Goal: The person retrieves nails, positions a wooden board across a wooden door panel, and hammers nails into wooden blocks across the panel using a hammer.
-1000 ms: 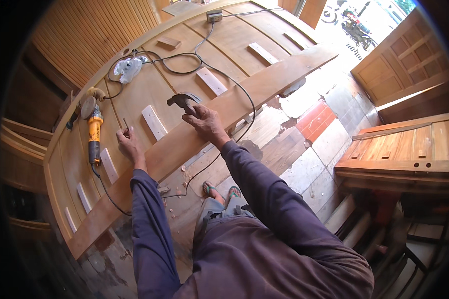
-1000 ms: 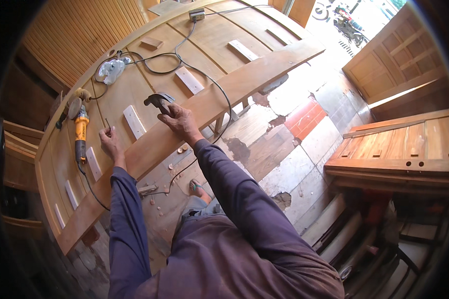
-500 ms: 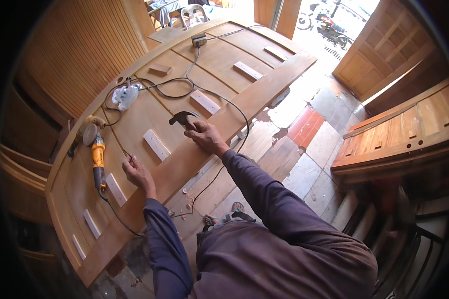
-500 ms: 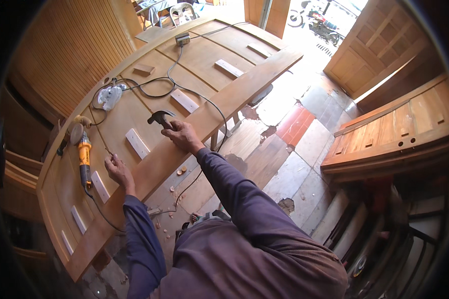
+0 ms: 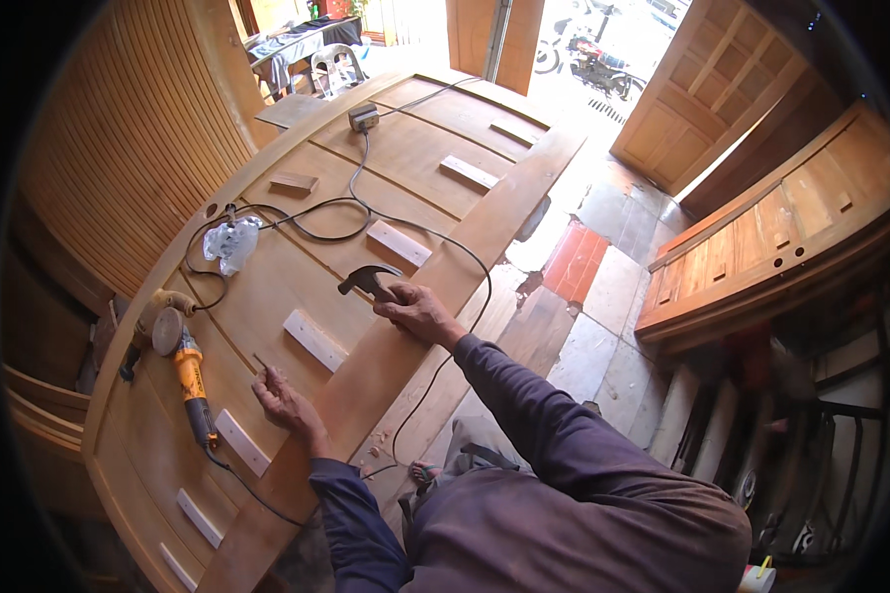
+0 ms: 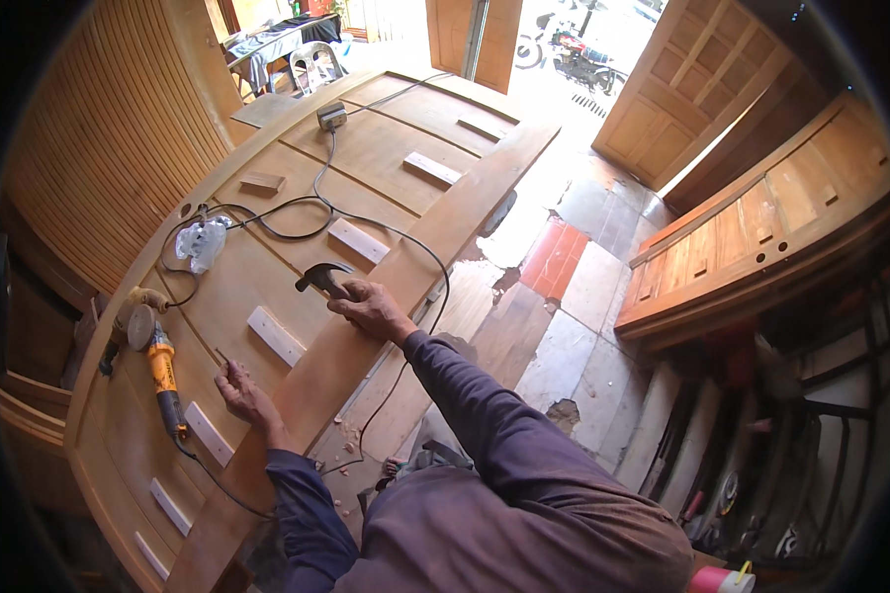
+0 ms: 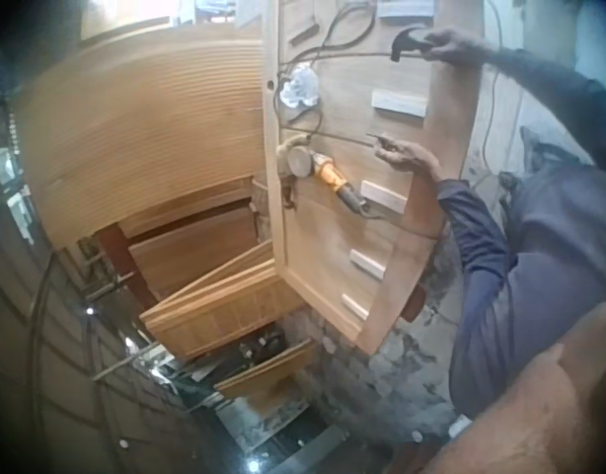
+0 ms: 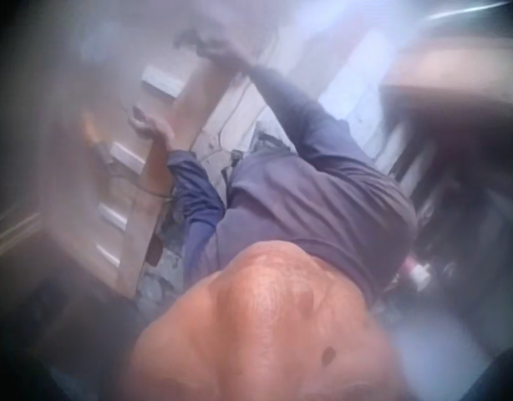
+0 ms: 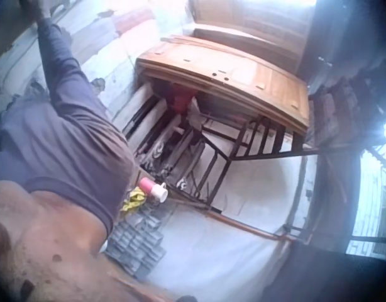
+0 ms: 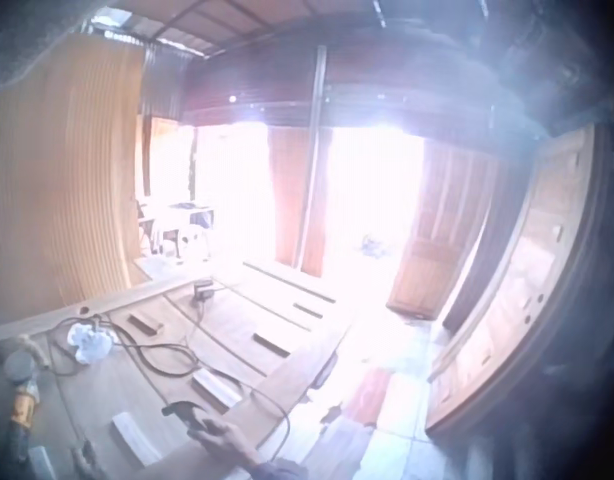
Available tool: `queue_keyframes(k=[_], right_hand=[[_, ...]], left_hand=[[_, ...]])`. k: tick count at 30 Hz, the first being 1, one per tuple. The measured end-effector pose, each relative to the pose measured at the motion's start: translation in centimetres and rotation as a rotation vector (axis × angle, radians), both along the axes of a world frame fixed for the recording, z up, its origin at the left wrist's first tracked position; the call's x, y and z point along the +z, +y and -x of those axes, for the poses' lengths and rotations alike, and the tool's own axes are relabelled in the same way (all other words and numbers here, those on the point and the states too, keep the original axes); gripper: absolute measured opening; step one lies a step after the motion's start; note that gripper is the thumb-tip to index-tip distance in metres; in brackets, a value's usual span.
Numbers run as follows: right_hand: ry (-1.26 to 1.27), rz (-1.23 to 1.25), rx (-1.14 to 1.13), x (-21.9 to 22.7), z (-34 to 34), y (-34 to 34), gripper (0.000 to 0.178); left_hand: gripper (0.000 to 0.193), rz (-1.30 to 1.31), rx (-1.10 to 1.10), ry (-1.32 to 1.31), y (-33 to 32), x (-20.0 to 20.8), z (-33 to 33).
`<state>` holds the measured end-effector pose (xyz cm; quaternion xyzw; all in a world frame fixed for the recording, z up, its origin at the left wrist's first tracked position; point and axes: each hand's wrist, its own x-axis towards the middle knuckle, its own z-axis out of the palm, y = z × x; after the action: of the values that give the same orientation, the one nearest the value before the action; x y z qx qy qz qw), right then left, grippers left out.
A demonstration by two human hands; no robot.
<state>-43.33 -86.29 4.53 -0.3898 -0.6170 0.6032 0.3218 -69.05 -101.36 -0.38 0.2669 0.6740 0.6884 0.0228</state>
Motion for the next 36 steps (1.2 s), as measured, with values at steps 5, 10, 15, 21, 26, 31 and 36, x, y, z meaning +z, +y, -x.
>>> queue_keyframes(k=[5,10,15,21,26,31,36], right_hand=[[-0.025,-0.037,-0.011,-0.4,0.2,0.4,0.035],[-0.031,-0.026,0.009,-2.1,-0.2,1.2,0.029],[0.124,-0.039,0.023,-3.3,0.4,0.9,0.033],[0.130,-0.043,0.043,-3.0,-0.3,1.3,0.035],[0.186,-0.095,0.038,-3.0,0.1,0.9,0.030],[0.197,-0.074,0.055,-4.5,-0.2,1.9,0.026],[0.171,-0.030,0.029,-3.9,-0.1,0.3,0.022]], left_hand=[[0.018,-0.054,-0.036,-0.195,-0.3,-0.1,0.2],[0.019,0.096,0.011,-0.197,-0.1,0.7,-0.7],[0.021,0.170,0.064,-0.149,-0.4,1.0,-0.9],[0.023,0.175,0.094,-0.256,0.0,1.1,-0.7],[0.022,0.169,0.142,-0.177,0.6,1.6,-1.1],[0.020,0.161,0.139,-0.119,1.1,0.7,-0.4],[0.021,0.112,0.156,-0.120,-0.2,-0.2,0.0]])
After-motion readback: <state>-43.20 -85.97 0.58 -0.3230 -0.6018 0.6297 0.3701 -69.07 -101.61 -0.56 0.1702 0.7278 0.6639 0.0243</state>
